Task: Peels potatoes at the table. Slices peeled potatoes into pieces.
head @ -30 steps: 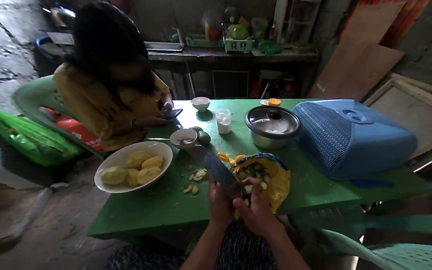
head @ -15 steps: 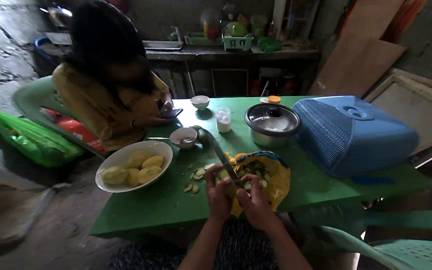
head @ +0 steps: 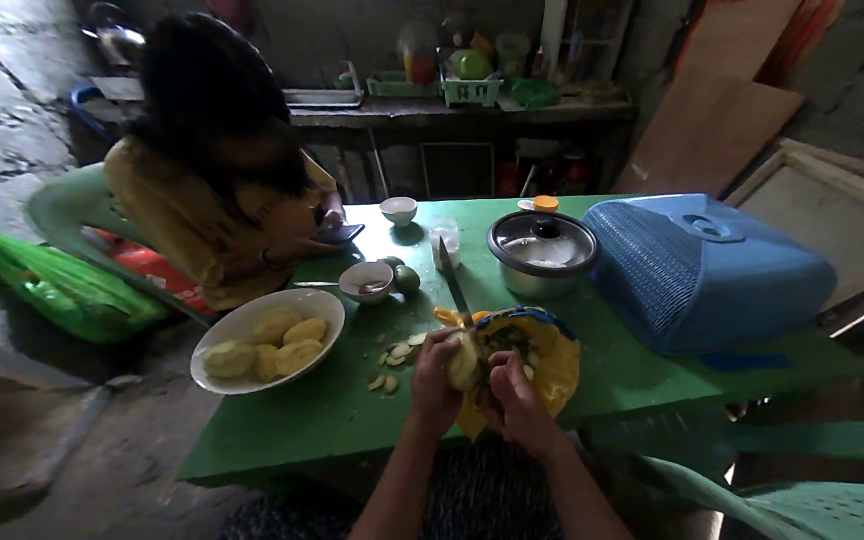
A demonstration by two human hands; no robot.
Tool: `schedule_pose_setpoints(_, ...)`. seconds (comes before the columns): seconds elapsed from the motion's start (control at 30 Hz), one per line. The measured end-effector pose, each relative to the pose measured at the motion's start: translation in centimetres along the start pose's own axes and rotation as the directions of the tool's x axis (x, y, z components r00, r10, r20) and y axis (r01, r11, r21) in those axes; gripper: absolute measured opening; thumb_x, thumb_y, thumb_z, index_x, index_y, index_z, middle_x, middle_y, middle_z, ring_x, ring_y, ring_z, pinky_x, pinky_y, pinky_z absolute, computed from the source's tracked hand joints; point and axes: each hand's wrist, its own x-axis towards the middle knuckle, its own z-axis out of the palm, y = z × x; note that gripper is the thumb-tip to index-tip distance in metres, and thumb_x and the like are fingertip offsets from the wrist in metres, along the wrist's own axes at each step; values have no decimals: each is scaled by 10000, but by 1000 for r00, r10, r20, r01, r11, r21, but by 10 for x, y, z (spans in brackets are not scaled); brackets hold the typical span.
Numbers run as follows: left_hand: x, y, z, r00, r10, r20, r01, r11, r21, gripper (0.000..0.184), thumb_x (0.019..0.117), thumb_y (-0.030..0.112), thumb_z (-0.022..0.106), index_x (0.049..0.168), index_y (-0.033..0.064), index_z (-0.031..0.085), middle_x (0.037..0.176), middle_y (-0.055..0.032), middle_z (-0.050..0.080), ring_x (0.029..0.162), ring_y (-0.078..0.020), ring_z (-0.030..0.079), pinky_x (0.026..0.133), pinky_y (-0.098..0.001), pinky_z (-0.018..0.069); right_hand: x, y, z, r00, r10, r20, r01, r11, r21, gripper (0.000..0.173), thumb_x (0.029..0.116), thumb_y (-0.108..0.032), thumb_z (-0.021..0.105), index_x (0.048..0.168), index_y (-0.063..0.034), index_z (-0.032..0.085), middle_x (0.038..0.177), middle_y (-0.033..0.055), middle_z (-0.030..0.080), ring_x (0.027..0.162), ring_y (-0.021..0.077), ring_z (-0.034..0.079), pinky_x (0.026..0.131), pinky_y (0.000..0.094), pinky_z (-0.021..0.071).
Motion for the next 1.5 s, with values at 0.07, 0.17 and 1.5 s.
schedule_pose_setpoints(0.07, -4, -1, 4, 998, -55, 1, 55, 997, -47, 311, 1063, 182, 350, 1316, 57, 479, 1046, -71, 659, 893, -154, 675, 784, -346, 593, -3, 3, 0, 993, -90, -82, 65, 963, -263, 535, 1034, -400, 520, 1359, 6, 395, 843, 31, 600, 614, 76, 557, 563, 295, 521)
schedule_pose_setpoints(0.17, -10, -4, 6, 999, -46, 28, 49, 991, -121, 390, 1073, 232, 324, 1388, 85, 502, 1071, -54, 695, 901, -130, 690, 773, -318, 600, -8, 11, 5, 961, -249, -118, 138, 806, -576, 807, 967, -615, 553, 1437, 27, 418, 846, 100, 709, 631, 205, 669, 560, 454, 578)
schedule_pose_setpoints(1.5, -19, -8, 12, 998, 9, -56, -2, 991, 133, 301, 1075, 141, 318, 1147, 15, 582, 922, -26, 693, 822, -98, 683, 746, -288, 597, 2, 7, -12, 994, -90, -69, 39, 845, -534, 734, 1001, -602, 484, 1494, -64, 407, 882, 97, 697, 713, 227, 674, 637, 483, 574)
